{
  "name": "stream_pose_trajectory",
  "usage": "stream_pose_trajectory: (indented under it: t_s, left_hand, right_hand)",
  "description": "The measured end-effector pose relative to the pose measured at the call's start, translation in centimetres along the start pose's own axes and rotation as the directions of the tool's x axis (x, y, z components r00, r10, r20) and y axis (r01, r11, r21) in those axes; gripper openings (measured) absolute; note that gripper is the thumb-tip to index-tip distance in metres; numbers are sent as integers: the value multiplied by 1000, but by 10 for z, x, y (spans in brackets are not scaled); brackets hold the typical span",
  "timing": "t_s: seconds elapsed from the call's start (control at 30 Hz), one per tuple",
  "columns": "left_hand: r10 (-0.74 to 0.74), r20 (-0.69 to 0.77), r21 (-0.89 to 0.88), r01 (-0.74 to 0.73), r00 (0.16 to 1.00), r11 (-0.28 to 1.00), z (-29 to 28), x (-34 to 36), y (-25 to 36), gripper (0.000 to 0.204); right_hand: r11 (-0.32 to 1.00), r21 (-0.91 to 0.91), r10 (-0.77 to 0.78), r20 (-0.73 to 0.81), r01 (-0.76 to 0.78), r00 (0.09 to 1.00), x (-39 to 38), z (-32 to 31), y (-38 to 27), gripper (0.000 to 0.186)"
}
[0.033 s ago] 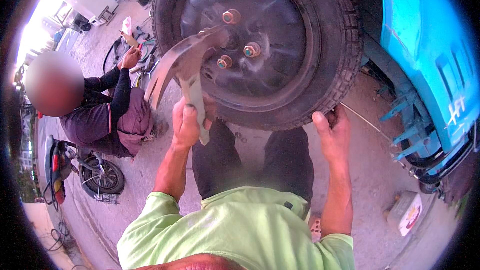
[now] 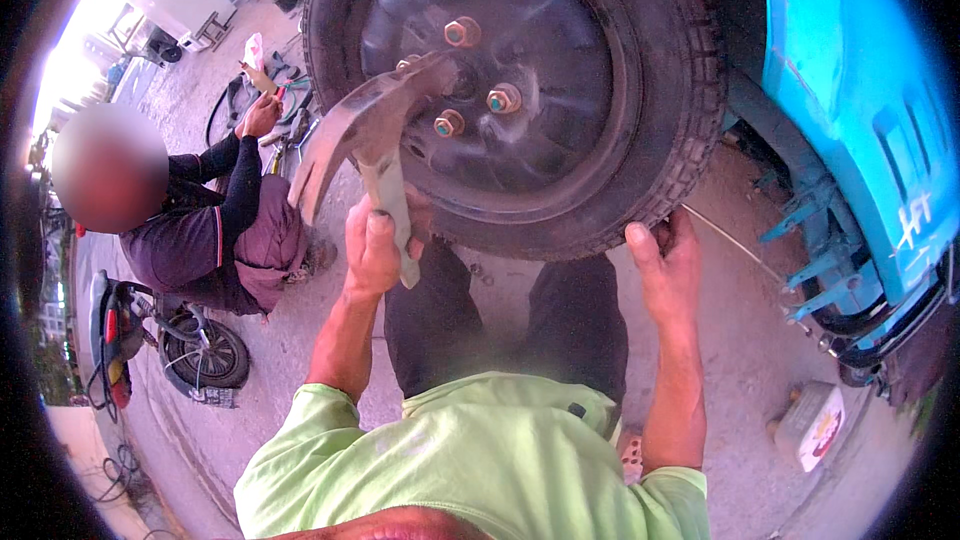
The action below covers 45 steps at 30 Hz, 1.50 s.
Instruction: The person removes a wheel from a vehicle, cleans the axle and brake area, and then reattaches the wheel by hand and using a hammer to secure the lug nuts.
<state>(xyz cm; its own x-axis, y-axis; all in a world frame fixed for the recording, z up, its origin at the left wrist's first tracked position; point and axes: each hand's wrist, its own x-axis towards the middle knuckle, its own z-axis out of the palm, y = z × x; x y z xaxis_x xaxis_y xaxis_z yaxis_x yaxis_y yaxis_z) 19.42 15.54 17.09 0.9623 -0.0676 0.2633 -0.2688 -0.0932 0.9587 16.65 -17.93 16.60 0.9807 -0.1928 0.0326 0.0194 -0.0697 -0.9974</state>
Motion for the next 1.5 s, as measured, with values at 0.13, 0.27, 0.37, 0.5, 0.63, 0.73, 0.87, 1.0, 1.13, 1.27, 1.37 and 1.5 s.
stream_pose_trajectory:
  t_s: [0.13,0.27,0.37,0.5,0.63,0.73,0.87,1.0,1.13,1.27,1.37,1.5]
  left_hand:
    - [-119,27,157,113,993,981,-1,17,-4,58]
    - [-21,35,76,19,999,997,2,8,-1,57]
    - [-63,20,86,61,998,994,7,13,-1,58]
    - [-144,10,7,144,990,990,9,15,-7,61]
    - [-101,7,-83,101,995,991,11,4,-5,62]
    - [-81,-8,-92,79,997,993,16,3,-9,62]
    - [-147,5,-37,147,989,988,19,10,-16,62]
    - [-12,33,157,7,999,988,19,4,-13,62]
    - [120,46,314,-129,992,941,21,-3,-20,63]
    - [-96,-26,192,99,995,976,34,6,-29,66]
    - [-168,-63,-75,163,984,984,45,6,-11,67]
    - [21,-72,249,-2,997,968,38,-2,-25,66]
  right_hand:
    - [998,-20,65,42,-65,997,3,-4,-5,85]
    - [999,-10,42,22,-42,999,2,0,-6,86]
    - [1000,27,13,14,-14,1000,2,2,-7,86]
    - [994,-5,113,34,-113,993,1,-5,-2,87]
    - [997,41,70,23,-71,997,2,-2,-1,88]
    - [992,92,85,52,-89,995,4,-3,5,90]
    - [997,71,11,29,-13,1000,5,1,0,93]
    - [997,65,29,35,-32,999,4,-1,0,94]
    - [997,71,40,37,-43,998,6,-2,4,95]
    - [998,62,29,61,-33,998,7,-4,4,96]
    - [997,78,19,63,-23,998,10,-4,-3,96]
    - [992,117,34,64,-42,997,9,-4,-1,96]
